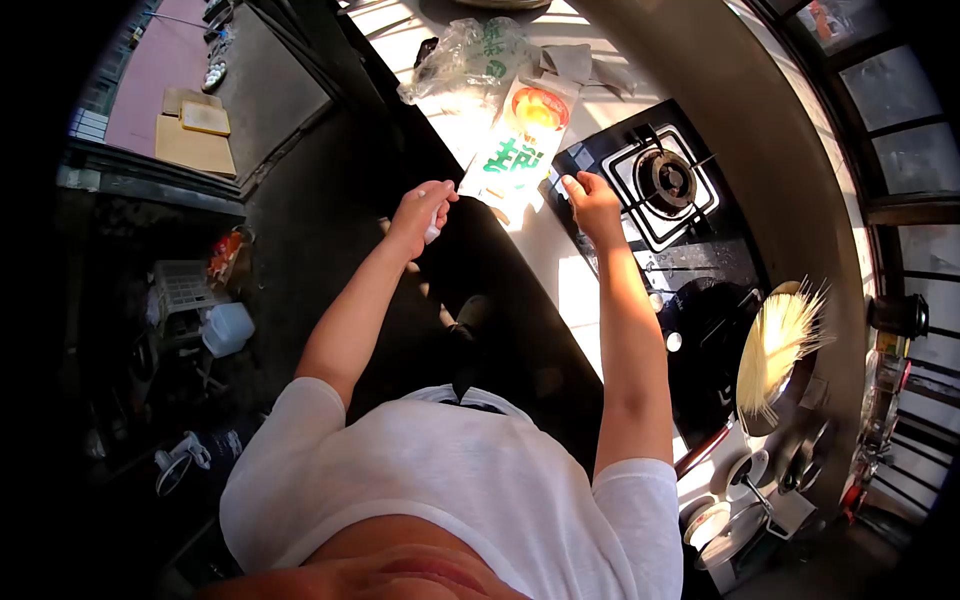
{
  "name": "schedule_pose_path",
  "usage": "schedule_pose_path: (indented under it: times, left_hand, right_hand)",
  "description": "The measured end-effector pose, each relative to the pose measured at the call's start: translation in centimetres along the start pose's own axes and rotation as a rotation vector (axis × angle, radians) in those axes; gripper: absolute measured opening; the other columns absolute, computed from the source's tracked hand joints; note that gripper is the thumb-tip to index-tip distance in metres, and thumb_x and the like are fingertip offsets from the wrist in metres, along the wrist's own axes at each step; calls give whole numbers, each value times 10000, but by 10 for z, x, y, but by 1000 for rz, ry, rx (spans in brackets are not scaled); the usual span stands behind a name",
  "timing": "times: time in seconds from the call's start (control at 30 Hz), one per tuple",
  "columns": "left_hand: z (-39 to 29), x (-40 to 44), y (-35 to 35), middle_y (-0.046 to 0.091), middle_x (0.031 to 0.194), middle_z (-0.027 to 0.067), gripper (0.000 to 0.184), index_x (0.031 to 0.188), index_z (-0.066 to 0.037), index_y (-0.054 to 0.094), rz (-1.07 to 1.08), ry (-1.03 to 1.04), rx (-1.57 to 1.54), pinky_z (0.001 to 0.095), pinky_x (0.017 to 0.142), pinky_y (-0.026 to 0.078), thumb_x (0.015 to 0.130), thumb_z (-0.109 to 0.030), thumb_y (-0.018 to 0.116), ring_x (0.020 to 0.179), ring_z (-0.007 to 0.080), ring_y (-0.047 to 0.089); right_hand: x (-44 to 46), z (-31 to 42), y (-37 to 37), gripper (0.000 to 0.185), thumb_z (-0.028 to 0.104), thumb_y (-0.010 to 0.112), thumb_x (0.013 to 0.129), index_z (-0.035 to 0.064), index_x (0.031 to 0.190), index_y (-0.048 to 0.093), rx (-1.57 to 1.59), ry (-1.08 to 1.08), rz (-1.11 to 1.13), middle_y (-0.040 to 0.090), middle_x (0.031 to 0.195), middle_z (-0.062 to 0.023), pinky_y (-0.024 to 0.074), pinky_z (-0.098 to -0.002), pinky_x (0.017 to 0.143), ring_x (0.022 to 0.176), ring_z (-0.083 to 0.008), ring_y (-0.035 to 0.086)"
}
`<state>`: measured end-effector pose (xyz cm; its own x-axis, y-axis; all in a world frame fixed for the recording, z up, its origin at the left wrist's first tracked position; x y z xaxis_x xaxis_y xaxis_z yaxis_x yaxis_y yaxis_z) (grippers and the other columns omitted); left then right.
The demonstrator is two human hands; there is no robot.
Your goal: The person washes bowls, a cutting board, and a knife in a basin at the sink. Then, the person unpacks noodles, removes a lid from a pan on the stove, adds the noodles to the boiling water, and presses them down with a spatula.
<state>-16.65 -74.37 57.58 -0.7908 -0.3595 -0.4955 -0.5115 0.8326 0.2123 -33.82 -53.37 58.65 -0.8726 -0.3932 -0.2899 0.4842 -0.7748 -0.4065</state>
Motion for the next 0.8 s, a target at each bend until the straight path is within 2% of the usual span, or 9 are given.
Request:
schedule_pose_path:
  times: [0.03,0.17,0.33,0.43,0.5,0.57,0.6,0.63,0.8]
  left_hand:
    - [5,9,-18,472,597,17,262,842,-32,544,-31,-3,73,207,466,342,809,-292,554,496,76,411]
    - [45,24,-34,592,795,74,364,1012,-46,526,11,-174,130,214,465,374,800,-339,564,521,89,451]
    - [59,21,-4,558,966,79,511,1196,-38,398,201,-243,29,220,451,376,825,-366,524,579,89,474]
    - [68,23,-8,521,877,41,538,1228,-58,376,169,-262,-101,224,467,382,816,-365,537,586,90,470]
    - [76,34,-12,517,900,42,532,1229,-74,376,157,-276,-112,227,436,369,817,-371,534,572,92,475]
    - [76,38,-11,542,967,64,497,1212,-85,387,142,-300,-20,213,407,354,839,-398,489,553,88,480]
    - [73,37,-8,542,967,64,497,1212,-85,387,143,-298,-13,213,407,354,839,-398,489,553,88,480]
    - [68,33,-3,539,964,63,511,1219,-95,375,147,-296,-16,212,403,350,835,-414,488,546,89,479]
    - [68,33,14,529,854,49,464,1126,-84,414,31,-256,30,228,393,341,817,-421,492,538,102,490]
  right_hand:
    - [12,-1,15,505,294,600,805,-87,1112,475,76,76,-25,600,881,-124,454,-246,522,684,-140,561]
    - [55,-9,38,387,270,573,815,-1,1084,509,123,191,-50,578,868,-56,431,-253,554,649,-104,525]
    - [44,-10,62,155,160,501,852,43,953,517,506,224,-7,540,768,-20,468,-296,638,677,-106,523]
    - [25,-5,68,96,122,496,848,51,911,478,534,152,-36,533,793,-37,478,-299,652,738,-117,531]
    - [36,-10,56,269,100,545,804,-17,1036,474,500,164,-174,530,956,-119,472,-289,686,811,-162,528]
    - [60,15,28,500,93,585,748,-29,1197,400,133,-212,-320,474,1124,-195,447,-319,777,902,-217,511]
    - [71,27,25,667,74,601,699,-14,1289,303,41,-199,-230,382,1231,-266,387,-342,891,1035,-307,467]
    - [76,46,24,706,51,601,680,14,1306,279,-282,-387,-248,294,1313,-252,309,-408,975,1186,-349,352]
    - [104,82,55,558,38,513,727,181,1257,410,-774,-476,-98,323,1343,-108,223,-441,1024,1269,-318,220]
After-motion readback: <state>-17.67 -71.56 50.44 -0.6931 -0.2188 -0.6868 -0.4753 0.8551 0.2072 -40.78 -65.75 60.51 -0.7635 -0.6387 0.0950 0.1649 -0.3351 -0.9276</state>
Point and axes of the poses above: each hand's wrist, its own x-axis towards the middle knuckle, its own y-axis out of the palm, z = x × y, the point moved 8 cm from there along x, towards the middle knuckle
